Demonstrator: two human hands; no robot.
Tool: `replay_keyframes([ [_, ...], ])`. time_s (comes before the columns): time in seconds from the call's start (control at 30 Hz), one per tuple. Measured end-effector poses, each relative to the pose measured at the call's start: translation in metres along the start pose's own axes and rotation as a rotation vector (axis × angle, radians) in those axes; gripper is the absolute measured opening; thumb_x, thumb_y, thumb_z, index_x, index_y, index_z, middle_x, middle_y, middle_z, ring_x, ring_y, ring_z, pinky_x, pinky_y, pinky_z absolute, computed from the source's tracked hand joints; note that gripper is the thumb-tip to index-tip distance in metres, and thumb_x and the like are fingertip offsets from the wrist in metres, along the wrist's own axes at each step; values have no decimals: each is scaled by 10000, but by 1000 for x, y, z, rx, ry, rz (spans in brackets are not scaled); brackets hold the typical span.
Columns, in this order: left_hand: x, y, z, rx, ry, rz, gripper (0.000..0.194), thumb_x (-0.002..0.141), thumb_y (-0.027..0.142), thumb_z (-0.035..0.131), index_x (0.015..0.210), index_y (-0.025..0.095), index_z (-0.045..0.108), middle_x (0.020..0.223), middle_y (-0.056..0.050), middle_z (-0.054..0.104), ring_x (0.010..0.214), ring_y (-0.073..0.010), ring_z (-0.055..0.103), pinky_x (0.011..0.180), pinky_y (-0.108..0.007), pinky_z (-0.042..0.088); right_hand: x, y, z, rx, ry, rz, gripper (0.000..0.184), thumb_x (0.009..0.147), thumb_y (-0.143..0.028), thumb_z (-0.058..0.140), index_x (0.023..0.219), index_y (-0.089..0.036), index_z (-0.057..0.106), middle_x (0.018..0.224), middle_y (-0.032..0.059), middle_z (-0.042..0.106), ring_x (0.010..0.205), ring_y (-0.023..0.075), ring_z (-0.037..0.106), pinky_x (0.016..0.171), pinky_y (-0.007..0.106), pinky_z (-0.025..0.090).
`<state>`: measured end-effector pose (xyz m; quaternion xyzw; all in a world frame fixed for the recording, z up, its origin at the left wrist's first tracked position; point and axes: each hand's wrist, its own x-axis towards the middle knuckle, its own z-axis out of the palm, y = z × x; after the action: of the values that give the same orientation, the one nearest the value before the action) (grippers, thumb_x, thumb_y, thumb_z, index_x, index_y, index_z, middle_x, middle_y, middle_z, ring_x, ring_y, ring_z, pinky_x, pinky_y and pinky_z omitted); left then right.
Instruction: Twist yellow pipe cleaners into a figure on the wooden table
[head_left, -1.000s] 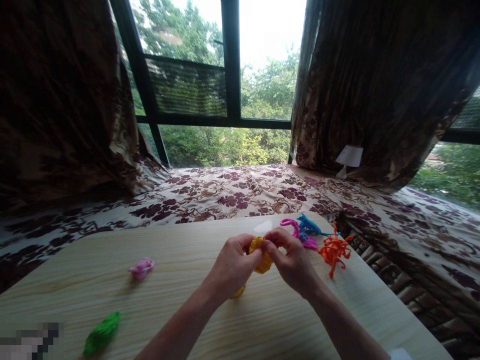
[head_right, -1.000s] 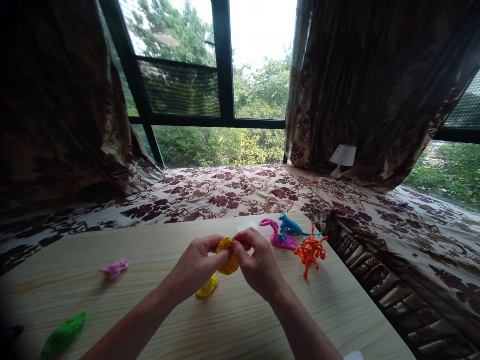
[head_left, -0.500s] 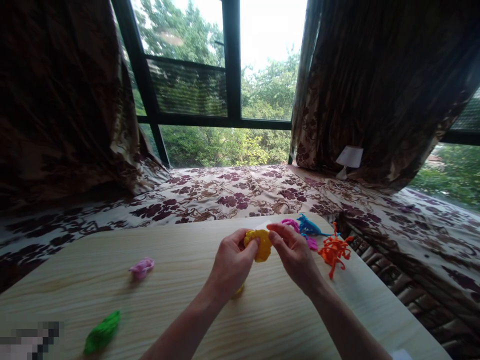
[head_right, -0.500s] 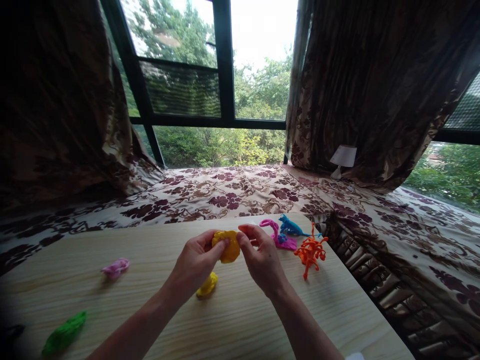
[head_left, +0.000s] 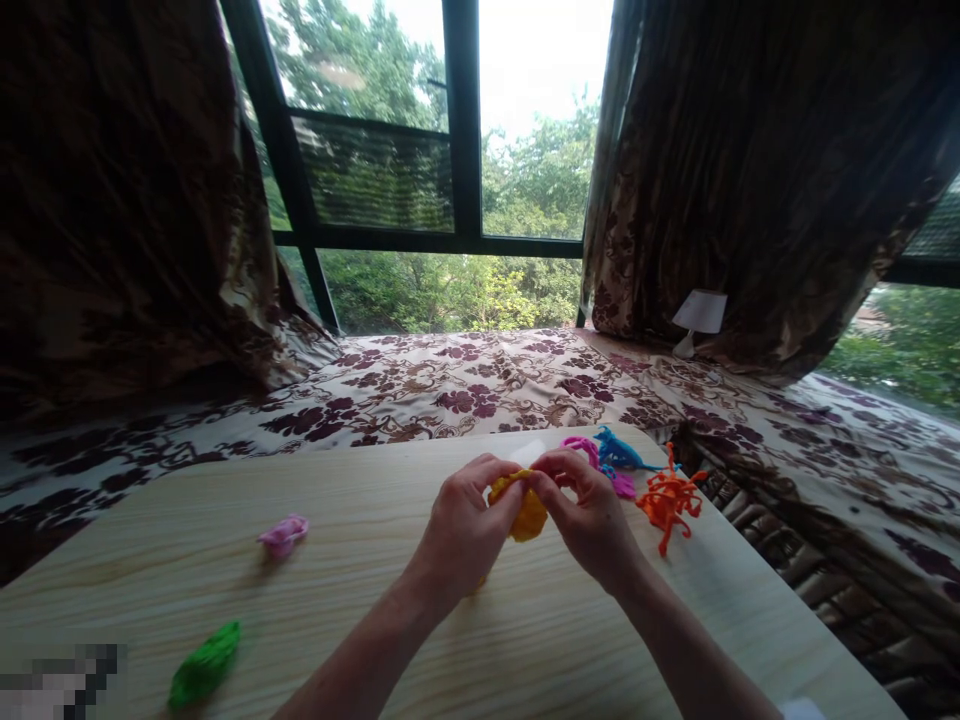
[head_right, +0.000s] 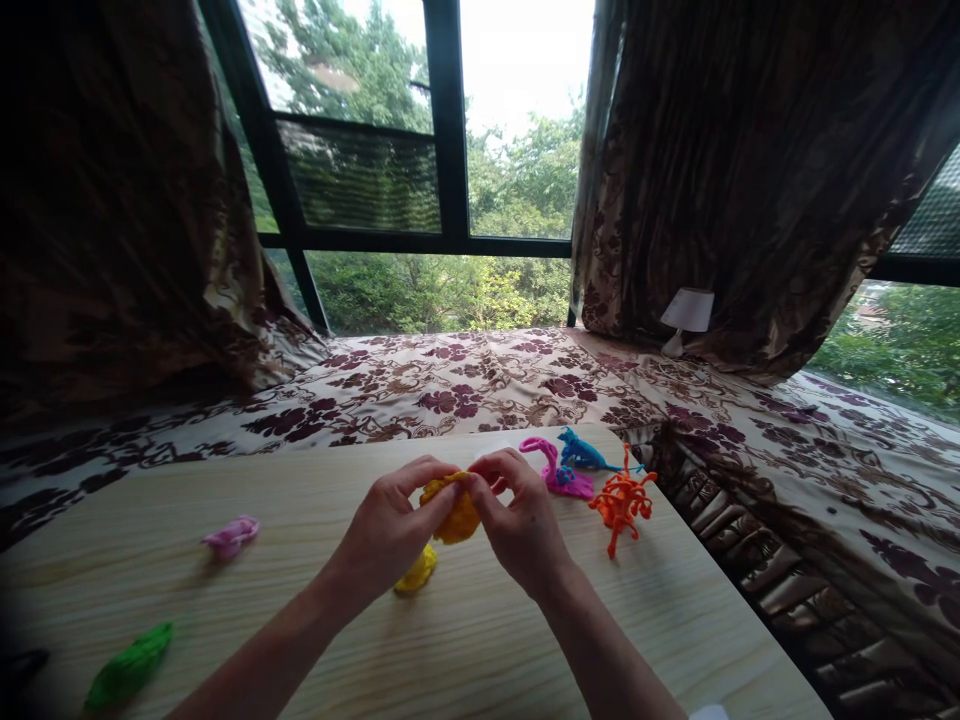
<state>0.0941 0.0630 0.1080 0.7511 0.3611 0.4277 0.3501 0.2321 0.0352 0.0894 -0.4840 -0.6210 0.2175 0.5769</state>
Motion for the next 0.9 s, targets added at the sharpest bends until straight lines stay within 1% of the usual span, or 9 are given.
replay_keyframes([
  [0.13, -5, 3, 4, 94, -8, 17, 200, 792, 234, 461, 725, 194, 645, 715, -11, 586, 685, -140, 551, 624, -233, 413, -7, -1, 7, -6, 0, 49, 89, 841, -231, 462, 782, -201, 522, 738, -9, 516, 690, 132, 498, 591, 222, 425],
  [0.23, -9, 4, 11, 152, 40, 7, 204, 786, 243, 463, 685, 194, 634, 662, -6, 572, 654, -141, 542, 618, -241, 408, -10, 1, 13, 37, 62, 108, 130, 849, -262, 446, 746, -202, 497, 690, -20, 489, 646, 125, 476, 563, 217, 416],
  [0.3, -10, 4, 14, 137, 76, -14, 190, 778, 257, 474, 711, 194, 640, 661, -7, 585, 660, -148, 554, 624, -245, 417, -8, 3, 14, 134, 80, 160, 145, 849, -295, 444, 756, -201, 505, 679, -22, 496, 628, 123, 481, 549, 215, 419],
  [0.4, -9, 1, 15, 17, 87, -102, 187, 768, 304, 497, 813, 193, 641, 728, -12, 640, 681, -160, 592, 622, -247, 445, -3, 6, 9, 273, 19, 198, 194, 846, -346, 443, 800, -193, 553, 691, -11, 538, 637, 131, 513, 565, 226, 437],
  [0.5, -6, -3, 14, -103, 92, -163, 227, 761, 339, 516, 893, 195, 631, 804, -15, 667, 748, -176, 620, 666, -258, 472, 2, 7, 2, 254, 2, 180, 234, 852, -360, 440, 846, -187, 597, 762, 13, 589, 725, 153, 555, 654, 253, 455],
  [0.6, -4, -4, 11, -143, 89, -149, 234, 767, 346, 517, 915, 201, 625, 856, -16, 662, 815, -178, 616, 717, -263, 475, 3, 7, 0, 215, -12, 160, 182, 826, -334, 501, 885, -187, 591, 817, 26, 611, 769, 168, 579, 689, 270, 465],
  [0.77, -3, 0, 6, 197, 121, 21, 160, 778, 295, 490, 736, 199, 610, 738, -10, 580, 742, -155, 552, 700, -268, 429, -1, 3, 3, 111, -22, 99, 116, 825, -274, 502, 836, -188, 578, 791, 16, 600, 737, 152, 568, 672, 257, 462],
  [0.83, -4, -1, 6, 316, 147, 39, 167, 771, 264, 475, 637, 195, 547, 679, -1, 525, 699, -150, 515, 644, -260, 407, -4, 1, 4, 25, -27, 58, 90, 818, -243, 506, 790, -191, 575, 758, 5, 583, 716, 144, 550, 657, 247, 452],
  [0.9, -6, -3, 7, 329, 161, 14, 180, 761, 247, 468, 588, 198, 477, 643, 10, 487, 654, -142, 487, 574, -240, 379, -6, -1, 6, -45, -16, 30, 87, 809, -217, 511, 751, -194, 572, 742, 1, 570, 714, 144, 537, 651, 243, 444],
])
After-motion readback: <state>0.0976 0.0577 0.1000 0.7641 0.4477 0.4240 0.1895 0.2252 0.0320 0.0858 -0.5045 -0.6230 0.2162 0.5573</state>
